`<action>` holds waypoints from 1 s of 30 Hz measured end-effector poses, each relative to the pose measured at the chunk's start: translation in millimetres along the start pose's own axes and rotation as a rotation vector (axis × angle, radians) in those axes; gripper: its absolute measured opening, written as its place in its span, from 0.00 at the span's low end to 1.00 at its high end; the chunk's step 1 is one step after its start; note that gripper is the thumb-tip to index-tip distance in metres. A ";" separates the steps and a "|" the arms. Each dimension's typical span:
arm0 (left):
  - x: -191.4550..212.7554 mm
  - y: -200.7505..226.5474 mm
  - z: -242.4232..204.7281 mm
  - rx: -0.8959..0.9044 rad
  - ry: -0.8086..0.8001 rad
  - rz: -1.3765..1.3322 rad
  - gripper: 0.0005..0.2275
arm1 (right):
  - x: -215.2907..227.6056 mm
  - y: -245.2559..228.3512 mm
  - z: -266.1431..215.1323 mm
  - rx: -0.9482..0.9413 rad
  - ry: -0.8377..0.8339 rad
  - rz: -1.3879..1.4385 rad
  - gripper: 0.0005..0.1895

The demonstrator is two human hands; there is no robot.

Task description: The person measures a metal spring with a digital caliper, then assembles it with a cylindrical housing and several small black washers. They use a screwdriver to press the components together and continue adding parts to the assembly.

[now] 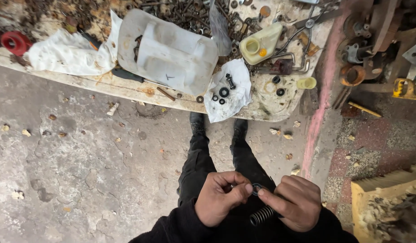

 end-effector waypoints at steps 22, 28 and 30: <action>107.5 9.7 108.4 0.039 0.370 0.474 0.12 | -43.4 68.9 3.7 -0.190 -0.062 0.033 0.22; 158.8 0.5 211.5 0.026 0.751 0.851 0.16 | -25.3 62.9 0.3 -0.238 -0.012 0.022 0.21; 164.2 -1.4 232.1 -0.002 0.865 0.871 0.15 | -17.9 61.8 -5.2 -0.226 0.006 0.029 0.21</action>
Point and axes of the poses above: each hand's wrist, its own z-axis towards the middle knuckle, its own x-axis out of the back of the hand, y = z × x, the point moved 2 cm from there along z, towards the middle knuckle, and after that the axes turned 11 degrees about -y, right-handed, at the moved point
